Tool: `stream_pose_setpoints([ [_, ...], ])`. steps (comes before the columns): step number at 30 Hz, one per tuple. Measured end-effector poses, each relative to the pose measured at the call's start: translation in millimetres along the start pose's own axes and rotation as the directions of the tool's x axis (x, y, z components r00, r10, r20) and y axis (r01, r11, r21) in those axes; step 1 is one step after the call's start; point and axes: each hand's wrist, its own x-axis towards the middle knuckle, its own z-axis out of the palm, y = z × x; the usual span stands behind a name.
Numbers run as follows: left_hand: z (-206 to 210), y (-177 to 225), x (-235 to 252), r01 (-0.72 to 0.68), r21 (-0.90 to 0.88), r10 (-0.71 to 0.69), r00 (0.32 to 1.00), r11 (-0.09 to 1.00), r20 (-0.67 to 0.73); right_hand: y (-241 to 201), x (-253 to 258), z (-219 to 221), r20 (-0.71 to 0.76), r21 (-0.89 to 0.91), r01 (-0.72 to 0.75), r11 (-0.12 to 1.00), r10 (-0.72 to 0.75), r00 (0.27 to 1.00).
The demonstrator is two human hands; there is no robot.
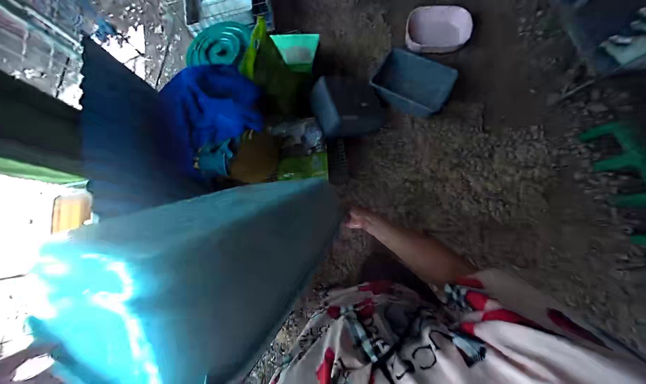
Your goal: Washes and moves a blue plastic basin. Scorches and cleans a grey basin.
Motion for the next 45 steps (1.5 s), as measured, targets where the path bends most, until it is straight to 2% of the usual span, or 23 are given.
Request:
stream_pose_setpoints([
  [1, 35.5, -20.3, 4.0, 0.011, -0.078, 0.004, 0.981, 0.997, 0.194, -9.2, -4.2, -30.7, -0.061, 0.025, 0.025, 0.999, -0.024, 0.998],
  [2, 91.3, -7.8, 2.8, 0.258, -0.160, -0.219, 0.949, 0.953, 0.225, -18.6, -7.1, -63.5, -0.100, 0.030, 0.060, 0.998, -0.056, 0.993],
  [3, 147.0, 11.8, -0.5, 0.473, -0.257, -0.415, 0.875, 0.842, 0.251, -27.9, -8.1, -97.1, -0.138, 0.026, 0.103, 0.994, -0.099, 0.986],
  [4, 194.8, 14.4, -2.7, 0.611, -0.357, -0.519, 0.791, 0.707, 0.325, -36.0, -8.6, -130.5, -0.170, 0.018, 0.162, 0.987, -0.157, 0.973],
  [6, 275.7, -20.0, -5.8, 0.756, -0.458, -0.563, 0.654, 0.468, 0.505, -50.4, -12.7, -193.8, -0.248, -0.037, 0.251, 0.967, -0.253, 0.935],
  [8, 354.5, -30.0, -7.1, 0.866, -0.294, -0.683, 0.499, 0.404, 0.532, -65.1, -19.4, -247.4, -0.337, -0.097, 0.285, 0.954, -0.301, 0.892],
  [10, 439.1, -30.3, -12.5, 0.926, -0.067, -0.813, 0.359, 0.371, 0.459, -84.7, -18.4, -292.3, -0.445, -0.120, 0.255, 0.960, -0.281, 0.850],
  [12, 515.1, -37.7, -29.6, 0.933, 0.098, -0.851, 0.267, 0.345, 0.453, -106.3, -14.6, -336.1, -0.550, -0.184, 0.108, 0.977, -0.194, 0.812],
  [13, 545.9, -43.6, -40.4, 0.923, 0.158, -0.850, 0.244, 0.351, 0.467, -111.6, -8.6, -356.2, -0.603, -0.223, -0.004, 0.975, -0.135, 0.786],
  [16, 633.3, -75.9, -68.3, 0.851, 0.277, -0.810, 0.253, 0.447, 0.529, -112.7, 21.5, -410.9, -0.727, -0.321, -0.321, 0.891, -0.015, 0.686],
  [18, 690.6, -105.9, -82.3, 0.787, 0.296, -0.754, 0.299, 0.542, 0.586, -101.9, 36.9, -430.1, -0.756, -0.374, -0.405, 0.834, -0.022, 0.654],
  [20, 744.8, -133.8, -91.7, 0.750, 0.295, -0.715, 0.318, 0.591, 0.623, -86.0, 44.7, -429.8, -0.744, -0.383, -0.438, 0.813, 0.009, 0.668],
  [22, 790.4, -160.4, -99.0, 0.729, 0.326, -0.710, 0.301, 0.602, 0.637, -67.9, 44.5, -426.8, -0.712, -0.390, -0.508, 0.768, 0.098, 0.695],
  [24, 830.7, -190.8, -102.3, 0.687, 0.389, -0.726, 0.297, 0.614, 0.621, -49.6, 42.8, -431.7, -0.706, -0.350, -0.579, 0.737, 0.199, 0.680],
  [27, 867.0, -243.3, -108.7, 0.642, 0.497, -0.788, 0.304, 0.585, 0.535, -18.2, 34.2, -446.1, -0.762, -0.178, -0.624, 0.761, 0.295, 0.576],
  [30, 883.5, -298.0, -113.4, 0.586, 0.608, -0.844, 0.357, 0.536, 0.399, -8.4, 36.2, -446.5, -0.795, 0.021, -0.663, 0.748, 0.414, 0.443],
  [33, 897.1, -335.6, -114.6, 0.548, 0.673, -0.867, 0.349, 0.496, 0.356, -13.4, 56.0, -443.3, -0.791, 0.065, -0.704, 0.707, 0.467, 0.396],
  [35, 908.3, -344.9, -110.6, 0.543, 0.680, -0.869, 0.347, 0.493, 0.353, -26.5, 77.2, -441.4, -0.781, 0.039, -0.727, 0.685, 0.475, 0.406],
  [38, 926.5, -339.3, -101.9, 0.504, 0.713, -0.872, 0.329, 0.487, 0.363, -64.6, 112.7, -435.1, -0.775, -0.036, -0.704, 0.710, 0.424, 0.468],
  [41, 942.2, -334.1, -98.8, 0.498, 0.743, -0.894, 0.287, 0.446, 0.344, -117.0, 144.0, -438.5, -0.760, -0.174, -0.664, 0.727, 0.330, 0.560],
  [43, 948.2, -335.9, -95.4, 0.481, 0.771, -0.909, 0.252, 0.416, 0.333, -154.9, 164.0, -444.9, -0.763, -0.271, -0.633, 0.725, 0.239, 0.601],
  [45, 952.3, -343.2, -93.1, 0.461, 0.782, -0.907, 0.247, 0.420, 0.342, -196.8, 182.5, -453.5, -0.759, -0.327, -0.591, 0.738, 0.167, 0.629],
])
